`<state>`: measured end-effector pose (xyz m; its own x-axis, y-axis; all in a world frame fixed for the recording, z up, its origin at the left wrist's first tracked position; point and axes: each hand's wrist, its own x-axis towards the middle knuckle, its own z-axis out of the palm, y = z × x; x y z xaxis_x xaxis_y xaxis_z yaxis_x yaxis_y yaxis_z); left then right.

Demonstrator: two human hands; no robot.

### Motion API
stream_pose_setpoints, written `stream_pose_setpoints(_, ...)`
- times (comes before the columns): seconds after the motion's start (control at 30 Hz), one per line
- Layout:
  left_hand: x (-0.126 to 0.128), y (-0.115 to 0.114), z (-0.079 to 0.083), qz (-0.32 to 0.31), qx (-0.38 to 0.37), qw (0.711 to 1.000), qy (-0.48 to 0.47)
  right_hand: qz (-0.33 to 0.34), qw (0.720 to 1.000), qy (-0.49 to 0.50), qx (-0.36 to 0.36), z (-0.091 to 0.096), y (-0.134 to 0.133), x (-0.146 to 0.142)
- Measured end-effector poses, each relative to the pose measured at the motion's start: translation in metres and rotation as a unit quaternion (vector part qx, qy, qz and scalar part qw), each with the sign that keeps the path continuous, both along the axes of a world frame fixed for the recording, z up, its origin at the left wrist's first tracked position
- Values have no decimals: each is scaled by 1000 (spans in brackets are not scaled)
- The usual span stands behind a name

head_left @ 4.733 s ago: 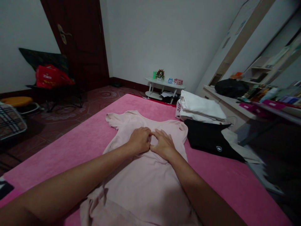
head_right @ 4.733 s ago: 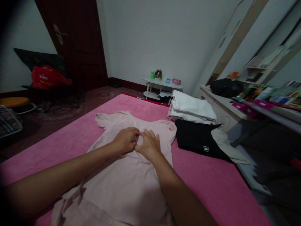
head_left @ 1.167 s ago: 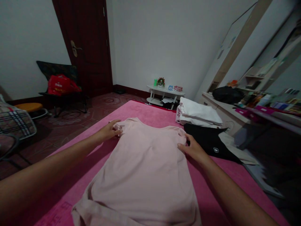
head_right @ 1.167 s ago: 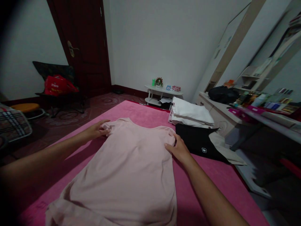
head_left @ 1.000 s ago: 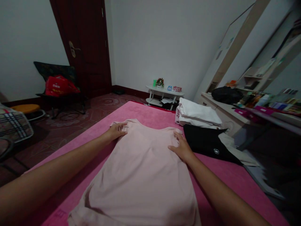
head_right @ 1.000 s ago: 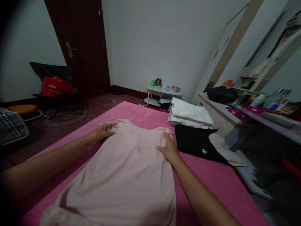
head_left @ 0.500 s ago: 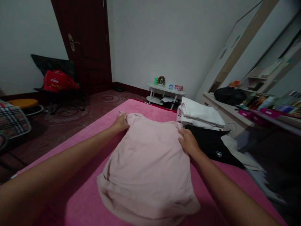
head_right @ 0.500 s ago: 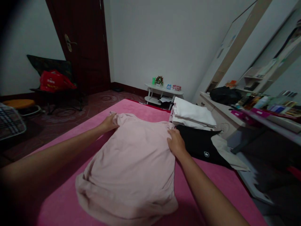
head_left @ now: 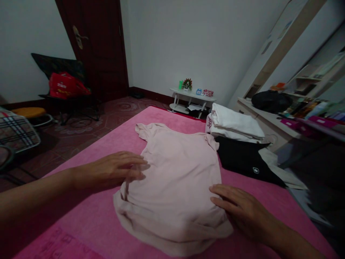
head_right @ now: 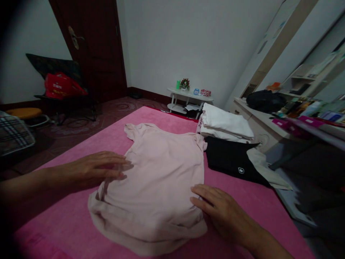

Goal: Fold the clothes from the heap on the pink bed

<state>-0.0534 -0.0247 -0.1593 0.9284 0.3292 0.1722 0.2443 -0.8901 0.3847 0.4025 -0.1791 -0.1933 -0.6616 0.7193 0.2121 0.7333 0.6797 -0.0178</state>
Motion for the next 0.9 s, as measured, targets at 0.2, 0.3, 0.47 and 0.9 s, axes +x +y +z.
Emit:
stream_pose_setpoints(0.2,11,-14,-5,-127,-29,991,-18,57,997,37,-24,1,1,-27)
stream_pose_setpoints(0.3,16,-18,-8,-105,-76,990,-51,66,989,122,-57,3,5,-38)
stream_pose_setpoints(0.47,29,4,8,70,-259,953,-141,-58,933,318,-157,36,30,-34)
stream_pose_setpoints(0.9,143,180,-19,488,-143,839,-193,-468,790,395,-25,-2,230,5)
